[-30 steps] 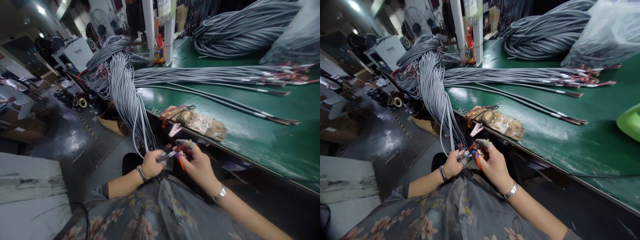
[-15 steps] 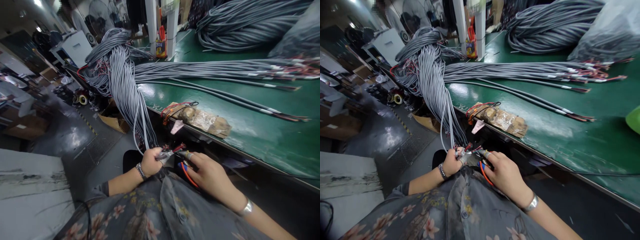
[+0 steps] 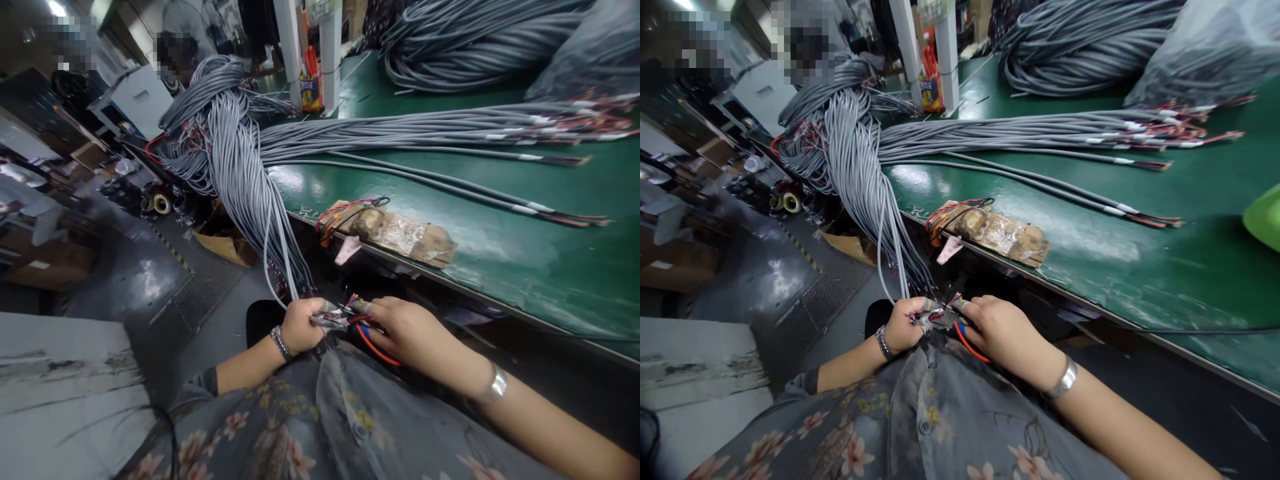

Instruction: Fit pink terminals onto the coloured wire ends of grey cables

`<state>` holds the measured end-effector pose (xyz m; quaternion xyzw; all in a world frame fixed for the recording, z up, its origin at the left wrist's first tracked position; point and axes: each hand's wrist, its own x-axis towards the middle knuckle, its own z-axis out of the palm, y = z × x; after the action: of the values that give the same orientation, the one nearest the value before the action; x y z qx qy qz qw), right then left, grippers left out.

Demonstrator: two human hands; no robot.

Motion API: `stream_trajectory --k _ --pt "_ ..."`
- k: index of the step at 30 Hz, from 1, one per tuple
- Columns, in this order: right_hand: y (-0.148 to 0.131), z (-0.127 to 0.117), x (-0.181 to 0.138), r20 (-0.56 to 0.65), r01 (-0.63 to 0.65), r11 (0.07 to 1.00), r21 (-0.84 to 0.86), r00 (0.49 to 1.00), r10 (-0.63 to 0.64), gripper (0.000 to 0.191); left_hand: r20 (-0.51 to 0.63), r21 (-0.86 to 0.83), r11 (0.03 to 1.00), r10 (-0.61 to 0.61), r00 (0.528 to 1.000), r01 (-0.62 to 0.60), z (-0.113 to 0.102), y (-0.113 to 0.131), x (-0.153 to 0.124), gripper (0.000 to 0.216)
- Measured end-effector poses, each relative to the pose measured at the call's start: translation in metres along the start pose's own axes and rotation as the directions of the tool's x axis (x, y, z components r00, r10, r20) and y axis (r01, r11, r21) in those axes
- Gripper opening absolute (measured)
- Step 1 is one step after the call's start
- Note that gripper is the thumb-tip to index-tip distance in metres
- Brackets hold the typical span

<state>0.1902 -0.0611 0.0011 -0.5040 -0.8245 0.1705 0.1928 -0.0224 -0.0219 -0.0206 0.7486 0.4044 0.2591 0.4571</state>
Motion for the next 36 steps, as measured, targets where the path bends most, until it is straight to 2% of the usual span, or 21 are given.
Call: stream_trajectory --k 4,10,17,22,26,32,36 --pt "-0.004 -0.008 0.007 0.102 0.042 0.997 -0.058 0.994 -0.036 0.01 0.006 0.048 0.999 0.001 1.0 -0.001 -0.002 0.0 -0.001 0.014" --pt "-0.007 -0.01 0.011 0.154 0.078 0.997 -0.015 0.985 -0.075 0.012 0.01 0.078 0.99 0.113 0.994 -0.113 -0.003 -0.004 -0.002 0.008" --pt "-0.006 0.002 0.01 0.145 0.095 0.987 -0.129 0.986 -0.076 0.01 0.006 0.034 0.999 0.024 1.0 -0.025 -0.001 -0.012 -0.003 0.005" --pt "-0.003 0.017 0.004 0.142 0.054 0.993 -0.107 0.989 -0.039 0.017 -0.027 -0.007 1.0 0.02 0.999 -0.02 0.0 -0.009 -0.001 0.004" --pt "-0.003 0.025 0.0 0.071 -0.01 0.998 -0.056 0.997 0.014 0.021 -0.043 -0.066 0.998 -0.024 0.999 0.021 0.002 -0.007 0.002 0.008" --pt "-0.005 0.017 0.0 0.04 -0.021 1.0 0.008 0.999 0.021 0.015 -0.036 -0.108 0.993 -0.059 0.998 0.054 0.001 -0.004 0.003 0.019" --pt "-0.008 0.012 0.002 0.039 -0.041 0.999 -0.028 0.998 0.042 0.008 -0.044 -0.107 0.993 -0.065 0.997 0.06 0.0 0.001 0.003 0.021"
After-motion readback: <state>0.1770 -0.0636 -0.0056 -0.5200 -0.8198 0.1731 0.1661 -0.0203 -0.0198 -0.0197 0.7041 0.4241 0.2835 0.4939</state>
